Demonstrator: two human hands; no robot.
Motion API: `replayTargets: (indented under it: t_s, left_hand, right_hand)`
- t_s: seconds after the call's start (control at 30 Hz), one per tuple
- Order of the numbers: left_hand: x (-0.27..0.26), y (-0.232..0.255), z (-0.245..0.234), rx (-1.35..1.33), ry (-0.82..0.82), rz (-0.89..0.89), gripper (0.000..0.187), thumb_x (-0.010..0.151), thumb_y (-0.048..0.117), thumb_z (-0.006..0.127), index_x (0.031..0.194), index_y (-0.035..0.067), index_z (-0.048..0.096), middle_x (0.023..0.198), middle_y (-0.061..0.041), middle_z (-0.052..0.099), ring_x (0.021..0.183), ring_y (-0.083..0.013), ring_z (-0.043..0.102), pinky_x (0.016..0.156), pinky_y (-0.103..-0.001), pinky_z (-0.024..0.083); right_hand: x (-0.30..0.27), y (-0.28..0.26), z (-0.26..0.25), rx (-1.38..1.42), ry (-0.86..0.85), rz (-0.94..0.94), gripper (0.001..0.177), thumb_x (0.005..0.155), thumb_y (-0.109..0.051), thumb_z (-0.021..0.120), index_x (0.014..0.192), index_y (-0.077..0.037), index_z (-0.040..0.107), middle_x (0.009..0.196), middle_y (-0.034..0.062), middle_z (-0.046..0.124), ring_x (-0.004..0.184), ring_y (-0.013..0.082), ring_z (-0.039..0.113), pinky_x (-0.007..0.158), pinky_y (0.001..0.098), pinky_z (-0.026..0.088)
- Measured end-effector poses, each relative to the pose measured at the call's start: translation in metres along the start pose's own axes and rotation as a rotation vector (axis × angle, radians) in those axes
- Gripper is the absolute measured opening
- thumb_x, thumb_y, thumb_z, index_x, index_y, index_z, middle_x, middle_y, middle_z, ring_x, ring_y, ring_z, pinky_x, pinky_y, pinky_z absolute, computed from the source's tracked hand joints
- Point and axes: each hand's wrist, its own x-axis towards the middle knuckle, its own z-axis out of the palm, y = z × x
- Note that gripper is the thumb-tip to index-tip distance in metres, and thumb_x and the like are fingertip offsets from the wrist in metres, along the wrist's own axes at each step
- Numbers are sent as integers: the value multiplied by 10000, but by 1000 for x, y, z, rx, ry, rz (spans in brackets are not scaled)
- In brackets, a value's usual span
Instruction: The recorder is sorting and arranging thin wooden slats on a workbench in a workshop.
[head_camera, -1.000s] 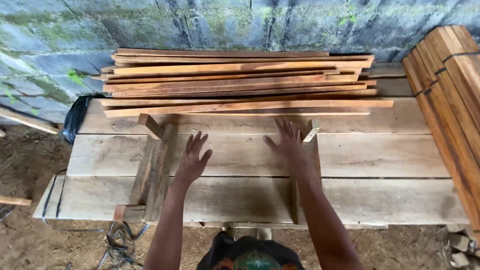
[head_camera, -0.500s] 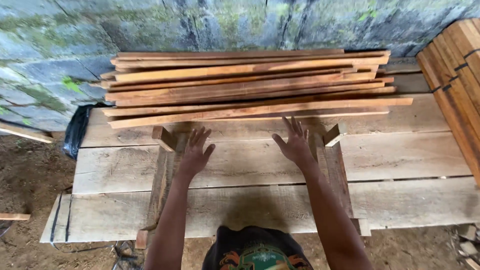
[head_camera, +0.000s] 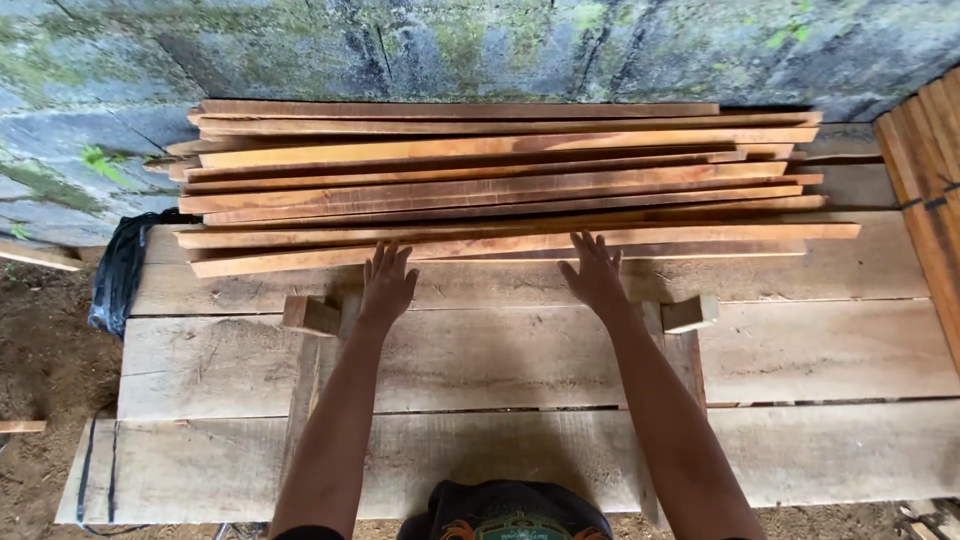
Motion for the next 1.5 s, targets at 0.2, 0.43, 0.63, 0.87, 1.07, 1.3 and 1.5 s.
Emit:
replayTargets:
  t_s: [0.2,0.43,0.63,0.87,1.07,1.3,1.5]
  left_hand:
    - [31,-23,36,277,359,271,611,854,313,762,1419,172,576,1432,-107,576,1389,-282,519,1187,-565,346]
    - [30,-23,57,536,492,215,363,932,388,702,1249,240,603,1201,-23,559,1224,-223,554,1119,-505,378]
    - [22,-35,63,565,343,131,344,906,397,716,1219,294,617,1230,48,554,1252,-209,527,1180,-598,340]
    - [33,-35,40,493,463,236,191,933,431,694,1044,277,672,1055,39,582,1070,-202,623,1131,-563,423]
    - [73,-21,-20,313,512,268,281,961,448,675,1177,268,682,1093,11,608,1110,-228,628,1126,-578,394]
    - [160,-9,-57,196,406,231,366,932,396,741,1234,207,658,1187,-32,608,1218,-280,595,1113,-601,412]
    - [219,-5,-59,241,304,214,458,983,269,696,1404,151,561,1468,-88,500,1419,-301,458,1147,-615,402]
  right_hand:
    - [36,33,36,-203,206,-164,706,942,-332,661,1591,-137,463,1618,107,477,1533,296,372,1248,665,175]
    - [43,57,51,-426,753,-419,488,766,-367,841,1227,-232,753,1187,-18,664,1128,221,622,1171,492,432]
    - [39,77,72,-439,715,-395,526,701,-307,874,1206,-275,729,1164,-27,584,1114,240,577,1014,459,516]
    - [50,65,51,-477,681,-395,399,755,-370,865,1127,-272,758,1078,-16,652,1129,264,591,1059,499,475]
    - [99,67,25,-270,701,-523,211,908,-405,783,1073,-275,772,944,-29,718,984,216,687,1087,480,464]
    - [156,18,-38,-226,637,-469,229,997,-401,713,1121,-214,754,989,30,705,994,267,704,976,443,528]
    - [211,6,-50,-157,384,-298,470,981,-239,701,1435,-143,620,1400,123,629,1319,348,588,1160,568,384]
